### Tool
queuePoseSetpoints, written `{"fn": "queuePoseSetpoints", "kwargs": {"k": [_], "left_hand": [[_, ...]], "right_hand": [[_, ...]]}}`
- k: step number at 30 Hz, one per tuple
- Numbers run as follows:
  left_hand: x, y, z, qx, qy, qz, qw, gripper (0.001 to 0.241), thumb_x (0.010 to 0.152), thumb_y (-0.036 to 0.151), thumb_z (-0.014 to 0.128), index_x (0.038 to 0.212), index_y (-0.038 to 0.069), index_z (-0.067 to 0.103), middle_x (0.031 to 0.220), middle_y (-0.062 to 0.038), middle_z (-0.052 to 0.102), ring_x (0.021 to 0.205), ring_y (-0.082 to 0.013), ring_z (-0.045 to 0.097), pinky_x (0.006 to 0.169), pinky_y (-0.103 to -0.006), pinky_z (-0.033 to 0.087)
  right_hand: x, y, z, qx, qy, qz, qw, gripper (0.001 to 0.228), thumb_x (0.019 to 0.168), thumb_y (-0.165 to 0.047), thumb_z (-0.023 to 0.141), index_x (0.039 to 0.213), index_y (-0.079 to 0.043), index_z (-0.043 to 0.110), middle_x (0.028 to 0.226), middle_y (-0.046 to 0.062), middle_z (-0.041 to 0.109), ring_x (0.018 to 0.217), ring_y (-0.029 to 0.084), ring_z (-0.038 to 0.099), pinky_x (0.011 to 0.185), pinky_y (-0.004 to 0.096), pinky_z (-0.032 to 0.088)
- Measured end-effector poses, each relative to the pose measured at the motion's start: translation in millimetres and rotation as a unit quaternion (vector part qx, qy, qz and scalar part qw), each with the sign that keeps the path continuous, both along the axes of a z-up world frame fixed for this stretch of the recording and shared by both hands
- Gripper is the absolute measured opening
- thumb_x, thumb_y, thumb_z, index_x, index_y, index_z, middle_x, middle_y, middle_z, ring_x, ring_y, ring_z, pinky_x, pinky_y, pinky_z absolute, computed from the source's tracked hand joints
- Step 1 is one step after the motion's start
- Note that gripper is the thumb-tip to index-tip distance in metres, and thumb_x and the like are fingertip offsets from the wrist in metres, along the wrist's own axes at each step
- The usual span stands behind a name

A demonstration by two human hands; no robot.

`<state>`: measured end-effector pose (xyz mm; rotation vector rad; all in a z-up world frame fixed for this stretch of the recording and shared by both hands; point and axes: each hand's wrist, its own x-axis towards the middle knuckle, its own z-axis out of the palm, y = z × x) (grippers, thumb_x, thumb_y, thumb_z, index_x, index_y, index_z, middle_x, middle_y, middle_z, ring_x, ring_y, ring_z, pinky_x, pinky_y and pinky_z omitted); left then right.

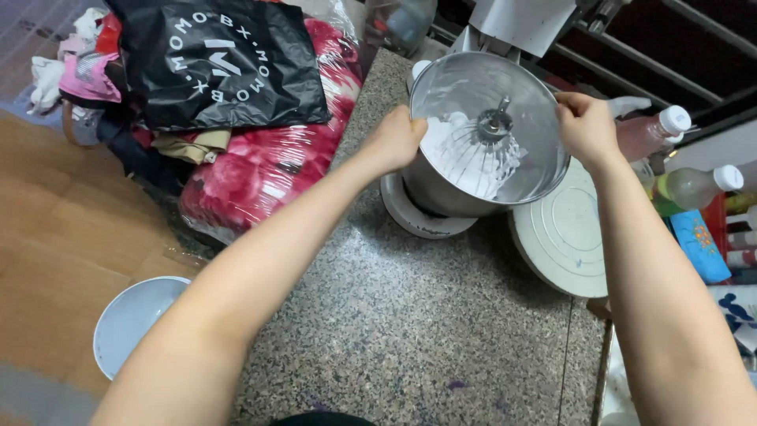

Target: Pouring whipping cream into a mixer bowl and searching through storage bins for cake decorations.

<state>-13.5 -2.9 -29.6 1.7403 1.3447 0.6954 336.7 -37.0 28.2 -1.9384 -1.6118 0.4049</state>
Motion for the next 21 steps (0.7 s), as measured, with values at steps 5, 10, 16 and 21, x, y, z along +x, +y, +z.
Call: {"fn": "queuePoseSetpoints", "kwargs": {"k": [5,10,16,21], "left_hand": [[12,-44,19,-0.025,-0.014,0.026,0.999,0.048,0.094,0.037,0.049,0.114,-0.005,0.061,0.114,-0.032,0.068,0.11,-0.0454,0.066,0.096,-0.0509,0.049],[25,-33,7,-0.076,-0.049,-0.004,0.996,0.048,0.096,0.032,0.048,0.101,-0.01,0.072,0.097,-0.026,0.082,0.086,-0.0332,0.078,0.088,-0.0439,0.059],[17,-69,23,-0.252,-0.245,-0.02,0.936,0.038,0.096,0.016,0.046,0.123,-0.009,0.051,0.094,-0.015,0.073,0.061,-0.0206,0.076,0.07,-0.0487,0.06],[9,-72,29,-0.115,0.001,0.034,0.993,0.041,0.095,0.029,0.047,0.112,-0.006,0.063,0.088,-0.019,0.08,0.083,-0.0292,0.075,0.086,-0.0445,0.055]], "right_hand": [[-6,17,3,-0.016,-0.151,-0.008,0.988,0.03,0.102,-0.026,0.065,0.127,-0.014,0.075,0.109,0.019,0.074,0.098,0.033,0.07,0.087,0.042,0.052],[-19,28,11,-0.036,-0.199,-0.031,0.979,0.029,0.1,-0.03,0.066,0.126,-0.023,0.076,0.114,0.017,0.072,0.105,0.039,0.067,0.092,0.045,0.052],[-24,58,5,-0.09,-0.231,0.0,0.969,0.036,0.091,-0.026,0.065,0.125,-0.029,0.076,0.116,0.013,0.073,0.103,0.036,0.069,0.093,0.043,0.052],[-16,25,-4,-0.056,-0.233,0.016,0.971,0.033,0.097,-0.027,0.062,0.126,-0.024,0.076,0.113,0.017,0.074,0.105,0.038,0.068,0.095,0.046,0.052]]}}
